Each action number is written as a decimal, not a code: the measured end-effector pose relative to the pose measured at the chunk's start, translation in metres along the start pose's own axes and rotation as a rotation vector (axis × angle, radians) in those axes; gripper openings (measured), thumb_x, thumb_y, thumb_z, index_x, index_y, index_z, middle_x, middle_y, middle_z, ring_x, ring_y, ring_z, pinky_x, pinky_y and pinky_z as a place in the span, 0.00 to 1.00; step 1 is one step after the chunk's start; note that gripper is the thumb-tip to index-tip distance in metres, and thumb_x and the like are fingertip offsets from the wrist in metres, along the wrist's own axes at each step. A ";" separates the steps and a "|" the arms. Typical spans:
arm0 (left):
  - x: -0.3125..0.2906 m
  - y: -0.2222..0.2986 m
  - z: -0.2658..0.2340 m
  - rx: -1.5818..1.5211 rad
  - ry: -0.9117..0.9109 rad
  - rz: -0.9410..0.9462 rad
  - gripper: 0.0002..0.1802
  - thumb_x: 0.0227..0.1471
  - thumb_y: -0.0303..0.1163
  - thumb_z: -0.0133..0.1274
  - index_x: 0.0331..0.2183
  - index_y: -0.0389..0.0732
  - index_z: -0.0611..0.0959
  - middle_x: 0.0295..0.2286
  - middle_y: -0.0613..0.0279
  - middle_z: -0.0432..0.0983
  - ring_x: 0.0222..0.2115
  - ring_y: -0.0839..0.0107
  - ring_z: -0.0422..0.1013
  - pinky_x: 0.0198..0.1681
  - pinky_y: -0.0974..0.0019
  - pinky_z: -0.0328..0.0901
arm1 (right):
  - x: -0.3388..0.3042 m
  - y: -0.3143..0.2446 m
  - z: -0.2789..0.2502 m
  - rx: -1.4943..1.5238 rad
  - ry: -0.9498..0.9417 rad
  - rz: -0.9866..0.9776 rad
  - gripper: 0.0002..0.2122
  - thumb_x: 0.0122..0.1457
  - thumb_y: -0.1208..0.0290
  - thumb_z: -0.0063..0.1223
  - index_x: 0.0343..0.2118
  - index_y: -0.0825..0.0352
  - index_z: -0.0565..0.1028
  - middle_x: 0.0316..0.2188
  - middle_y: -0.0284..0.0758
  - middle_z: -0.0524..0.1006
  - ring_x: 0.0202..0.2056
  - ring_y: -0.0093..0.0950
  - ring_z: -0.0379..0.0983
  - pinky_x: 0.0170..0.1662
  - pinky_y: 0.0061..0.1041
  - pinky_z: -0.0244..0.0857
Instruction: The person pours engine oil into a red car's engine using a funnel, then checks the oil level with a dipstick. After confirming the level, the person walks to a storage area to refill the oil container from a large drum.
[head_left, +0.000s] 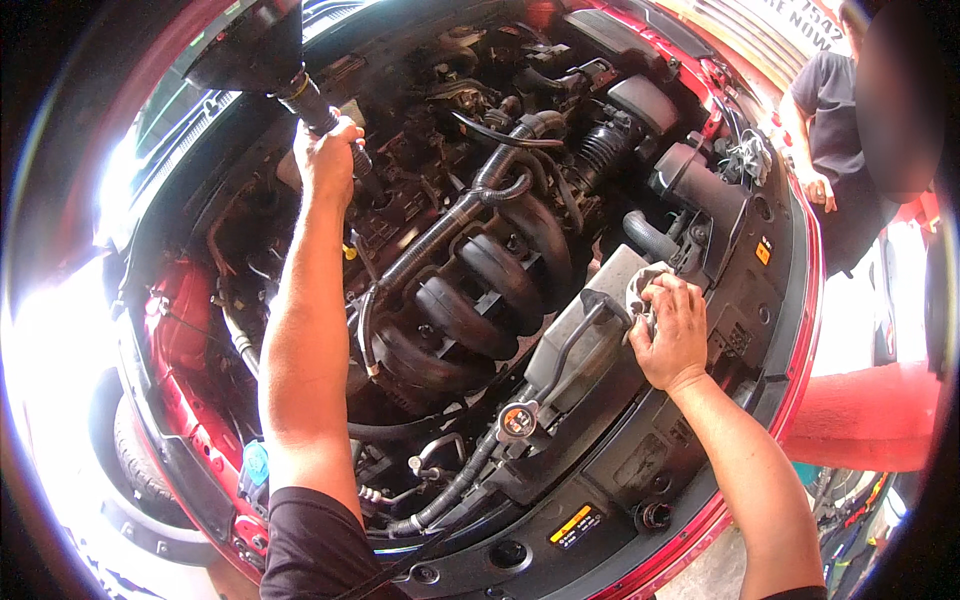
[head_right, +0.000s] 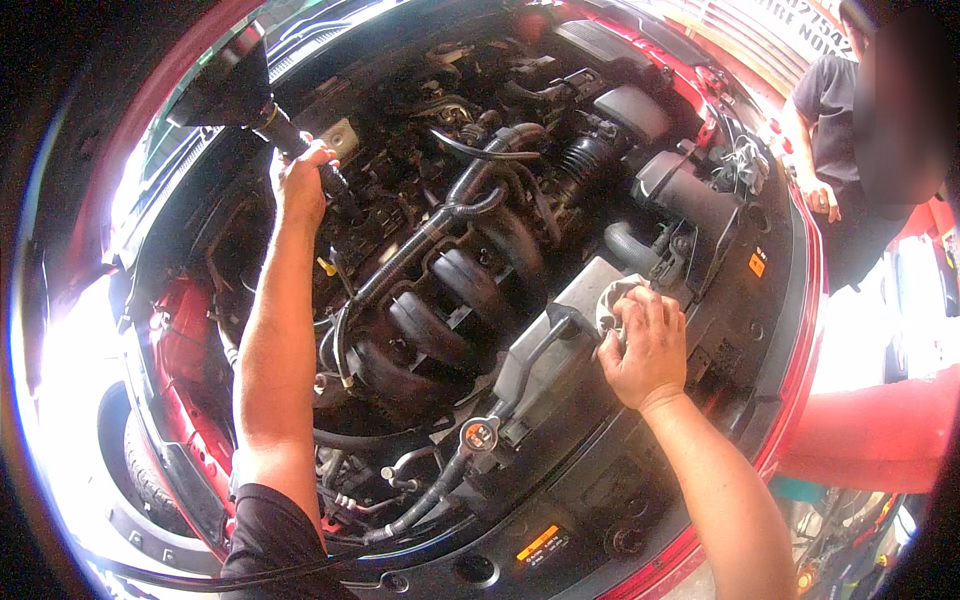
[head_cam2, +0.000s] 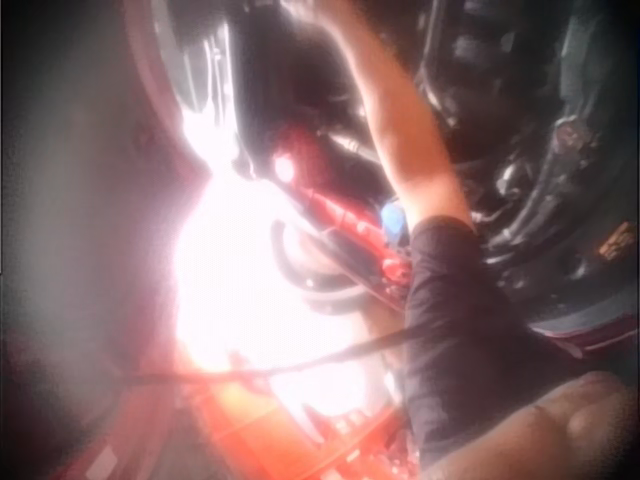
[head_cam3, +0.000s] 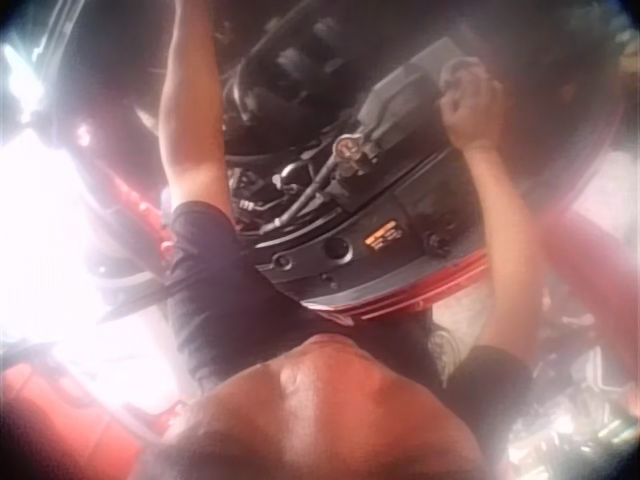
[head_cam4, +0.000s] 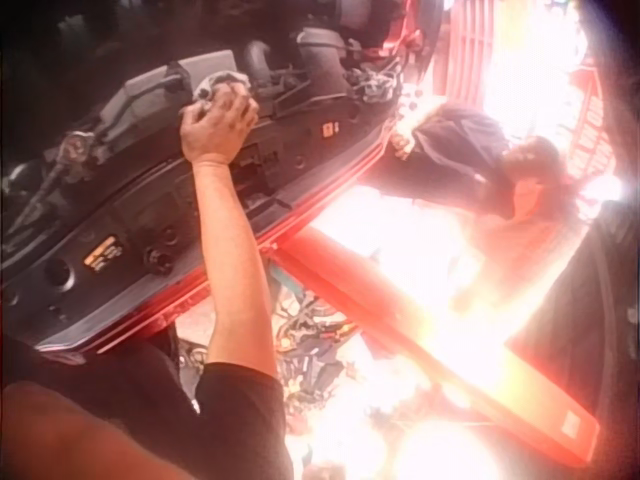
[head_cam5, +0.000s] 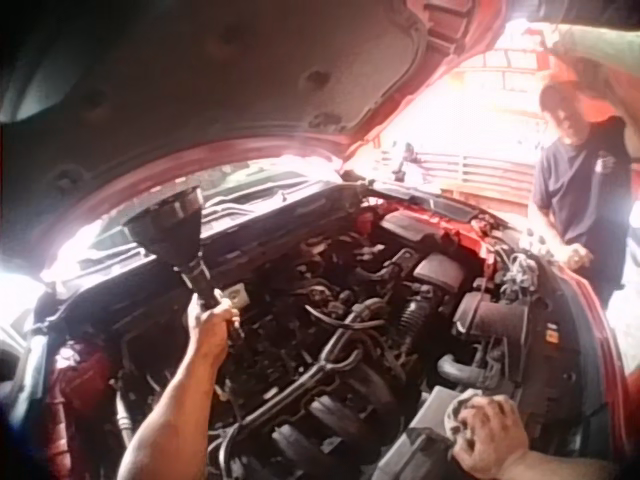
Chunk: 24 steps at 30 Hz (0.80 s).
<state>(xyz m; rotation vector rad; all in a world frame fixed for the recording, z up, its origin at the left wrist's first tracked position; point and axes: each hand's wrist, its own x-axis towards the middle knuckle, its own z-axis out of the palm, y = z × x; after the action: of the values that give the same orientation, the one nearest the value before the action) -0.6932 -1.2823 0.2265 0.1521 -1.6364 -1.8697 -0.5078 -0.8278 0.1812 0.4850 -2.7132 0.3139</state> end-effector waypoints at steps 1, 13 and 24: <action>-0.001 -0.004 -0.002 -0.006 0.001 -0.006 0.21 0.44 0.14 0.57 0.42 0.40 0.73 0.29 0.61 0.75 0.28 0.69 0.75 0.32 0.65 0.72 | 0.000 0.000 0.000 -0.002 0.000 -0.003 0.17 0.47 0.68 0.57 0.42 0.62 0.73 0.48 0.37 0.69 0.51 0.41 0.64 0.56 0.41 0.58; -0.047 -0.029 -0.013 0.011 -0.008 -0.045 0.19 0.39 0.13 0.56 0.36 0.39 0.73 0.26 0.62 0.75 0.27 0.70 0.73 0.35 0.66 0.68 | -0.001 0.002 0.000 0.001 -0.004 0.000 0.16 0.47 0.66 0.57 0.41 0.61 0.73 0.48 0.36 0.69 0.51 0.40 0.63 0.56 0.42 0.57; -0.046 -0.043 -0.023 0.359 0.061 -0.123 0.18 0.41 0.23 0.63 0.36 0.45 0.75 0.28 0.66 0.77 0.29 0.72 0.73 0.29 0.67 0.63 | -0.001 0.002 0.000 0.063 0.013 0.023 0.15 0.47 0.66 0.59 0.40 0.61 0.74 0.48 0.36 0.70 0.51 0.40 0.64 0.56 0.41 0.58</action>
<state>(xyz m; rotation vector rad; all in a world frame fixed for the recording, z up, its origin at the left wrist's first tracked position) -0.6622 -1.2767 0.1673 0.4654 -1.9438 -1.6230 -0.5077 -0.8258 0.1804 0.4676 -2.7050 0.4082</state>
